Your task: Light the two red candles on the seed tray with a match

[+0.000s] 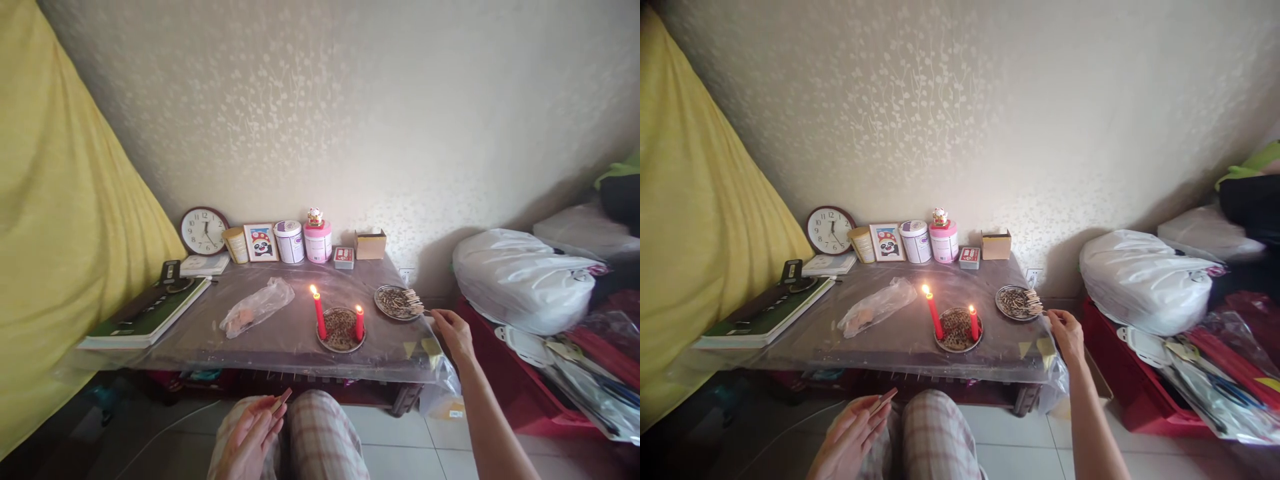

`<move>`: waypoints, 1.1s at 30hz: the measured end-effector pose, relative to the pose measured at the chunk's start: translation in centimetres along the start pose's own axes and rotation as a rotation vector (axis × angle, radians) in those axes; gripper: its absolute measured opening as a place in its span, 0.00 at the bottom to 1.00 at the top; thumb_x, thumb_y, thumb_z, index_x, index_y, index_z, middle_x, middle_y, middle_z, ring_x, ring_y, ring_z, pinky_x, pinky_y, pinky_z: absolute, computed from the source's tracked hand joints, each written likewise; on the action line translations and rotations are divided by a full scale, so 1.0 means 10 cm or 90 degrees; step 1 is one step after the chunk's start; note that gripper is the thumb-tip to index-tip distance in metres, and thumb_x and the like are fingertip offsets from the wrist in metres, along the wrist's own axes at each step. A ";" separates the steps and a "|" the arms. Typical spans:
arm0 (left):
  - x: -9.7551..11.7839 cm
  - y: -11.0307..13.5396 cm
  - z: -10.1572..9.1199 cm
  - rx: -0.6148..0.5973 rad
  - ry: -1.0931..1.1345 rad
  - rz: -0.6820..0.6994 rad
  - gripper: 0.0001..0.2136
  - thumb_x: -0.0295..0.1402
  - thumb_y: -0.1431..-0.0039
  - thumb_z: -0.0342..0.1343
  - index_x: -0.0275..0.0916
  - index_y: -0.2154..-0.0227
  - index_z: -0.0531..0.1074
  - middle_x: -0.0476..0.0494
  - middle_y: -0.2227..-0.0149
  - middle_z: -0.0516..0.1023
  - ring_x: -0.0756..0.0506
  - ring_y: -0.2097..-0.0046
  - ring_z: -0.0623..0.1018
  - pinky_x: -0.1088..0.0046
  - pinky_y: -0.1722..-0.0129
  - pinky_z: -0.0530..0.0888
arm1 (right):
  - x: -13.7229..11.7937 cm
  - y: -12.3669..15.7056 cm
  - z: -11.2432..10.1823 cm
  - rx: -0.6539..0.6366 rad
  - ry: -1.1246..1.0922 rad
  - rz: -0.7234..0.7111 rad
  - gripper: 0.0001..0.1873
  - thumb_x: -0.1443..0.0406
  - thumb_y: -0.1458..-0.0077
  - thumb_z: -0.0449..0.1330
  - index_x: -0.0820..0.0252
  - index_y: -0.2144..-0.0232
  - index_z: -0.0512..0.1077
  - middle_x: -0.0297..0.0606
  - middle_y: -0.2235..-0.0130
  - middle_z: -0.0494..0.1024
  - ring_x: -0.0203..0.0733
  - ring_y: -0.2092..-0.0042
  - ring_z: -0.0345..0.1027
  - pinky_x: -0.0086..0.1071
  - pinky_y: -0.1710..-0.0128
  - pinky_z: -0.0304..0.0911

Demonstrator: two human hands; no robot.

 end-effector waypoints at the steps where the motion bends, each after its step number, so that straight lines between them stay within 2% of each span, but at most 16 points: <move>1: 0.00 -0.01 0.01 -0.004 -0.001 -0.003 0.21 0.46 0.59 0.77 0.40 0.64 0.84 0.35 0.52 0.88 0.37 0.50 0.84 0.63 0.49 0.80 | 0.04 -0.05 0.04 -0.017 0.012 0.013 0.26 0.46 0.58 0.68 0.65 0.72 0.81 0.36 0.79 0.78 0.42 0.75 0.68 0.36 0.73 0.62; 6: -0.06 -0.09 0.01 -0.011 -0.008 -0.015 0.21 0.45 0.60 0.78 0.38 0.65 0.85 0.34 0.53 0.88 0.36 0.51 0.85 0.65 0.52 0.82 | 0.15 -0.30 0.24 -0.079 0.087 0.033 0.12 0.58 0.42 0.68 0.62 0.68 0.78 0.31 0.71 0.79 0.37 0.69 0.72 0.35 0.64 0.69; 9: -0.10 -0.13 -0.02 -0.004 -0.004 -0.023 0.21 0.45 0.61 0.79 0.38 0.65 0.85 0.34 0.54 0.89 0.35 0.51 0.86 0.65 0.52 0.82 | 0.18 -0.41 0.33 -0.103 0.126 0.028 0.11 0.60 0.36 0.67 0.62 0.68 0.76 0.31 0.67 0.79 0.38 0.64 0.74 0.36 0.59 0.71; 15: -0.15 -0.15 -0.05 0.004 -0.004 -0.045 0.22 0.45 0.62 0.79 0.38 0.65 0.85 0.35 0.54 0.89 0.35 0.51 0.86 0.65 0.52 0.82 | 0.11 -0.52 0.36 -0.077 0.140 0.023 0.11 0.59 0.35 0.65 0.61 0.66 0.75 0.33 0.63 0.79 0.39 0.61 0.74 0.39 0.56 0.72; 18: -0.17 -0.14 -0.03 -0.004 -0.004 -0.049 0.22 0.46 0.60 0.78 0.39 0.64 0.85 0.35 0.51 0.88 0.35 0.50 0.85 0.65 0.50 0.81 | -0.01 -0.50 0.25 -0.035 0.111 0.023 0.14 0.56 0.37 0.65 0.61 0.67 0.75 0.34 0.65 0.77 0.40 0.63 0.72 0.39 0.57 0.69; 20: -0.19 -0.14 -0.01 -0.013 -0.004 -0.046 0.21 0.46 0.58 0.77 0.39 0.63 0.85 0.35 0.50 0.88 0.36 0.48 0.84 0.65 0.49 0.80 | -0.13 -0.39 0.15 -0.021 0.076 0.022 0.18 0.51 0.40 0.64 0.60 0.67 0.75 0.36 0.69 0.76 0.43 0.65 0.70 0.39 0.60 0.67; 23: -0.26 -0.14 0.04 -0.029 -0.008 -0.056 0.21 0.47 0.57 0.77 0.39 0.62 0.84 0.34 0.49 0.87 0.36 0.47 0.83 0.64 0.47 0.79 | -0.34 0.03 0.08 -0.065 0.005 0.010 0.27 0.43 0.46 0.61 0.60 0.64 0.77 0.36 0.71 0.75 0.42 0.69 0.67 0.36 0.66 0.64; 25: -0.34 -0.14 0.08 -0.036 -0.020 -0.062 0.22 0.48 0.57 0.77 0.40 0.62 0.84 0.34 0.47 0.86 0.36 0.46 0.82 0.62 0.46 0.77 | -0.49 0.50 0.17 -0.147 -0.029 -0.001 0.28 0.41 0.49 0.63 0.60 0.67 0.78 0.34 0.73 0.74 0.41 0.69 0.68 0.34 0.66 0.65; 26: -0.37 -0.14 0.09 -0.034 -0.029 -0.057 0.23 0.49 0.58 0.76 0.40 0.62 0.83 0.33 0.47 0.86 0.35 0.46 0.82 0.60 0.45 0.76 | -0.56 0.78 0.26 -0.205 -0.048 -0.001 0.28 0.40 0.49 0.64 0.59 0.69 0.79 0.34 0.74 0.74 0.40 0.69 0.68 0.33 0.66 0.66; 29: -0.44 -0.13 0.12 -0.019 -0.068 -0.019 0.25 0.52 0.59 0.76 0.40 0.62 0.83 0.33 0.50 0.86 0.33 0.46 0.81 0.56 0.44 0.75 | -0.65 1.83 0.81 -0.497 -0.143 0.082 0.28 0.40 0.46 0.64 0.59 0.67 0.79 0.37 0.68 0.80 0.41 0.68 0.73 0.34 0.63 0.69; 30: -0.45 -0.12 0.13 -0.021 -0.085 -0.006 0.25 0.53 0.59 0.75 0.41 0.62 0.83 0.34 0.52 0.86 0.33 0.46 0.81 0.55 0.44 0.74 | -0.69 2.15 0.97 -0.561 -0.172 0.098 0.28 0.40 0.45 0.65 0.58 0.64 0.79 0.39 0.66 0.81 0.43 0.65 0.75 0.35 0.61 0.71; 33: -0.47 -0.06 0.16 -0.047 -0.131 0.023 0.24 0.53 0.57 0.74 0.43 0.62 0.83 0.38 0.55 0.86 0.33 0.47 0.80 0.57 0.44 0.74 | -0.90 2.81 1.27 -0.630 -0.194 0.011 0.26 0.41 0.41 0.62 0.55 0.58 0.79 0.41 0.58 0.83 0.47 0.55 0.77 0.38 0.51 0.71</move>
Point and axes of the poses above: each hand's wrist, its own y-axis away from the middle knuckle, its own z-axis out of the palm, x = y × z, the point moved 9 cm from there along -y, towards the middle knuckle
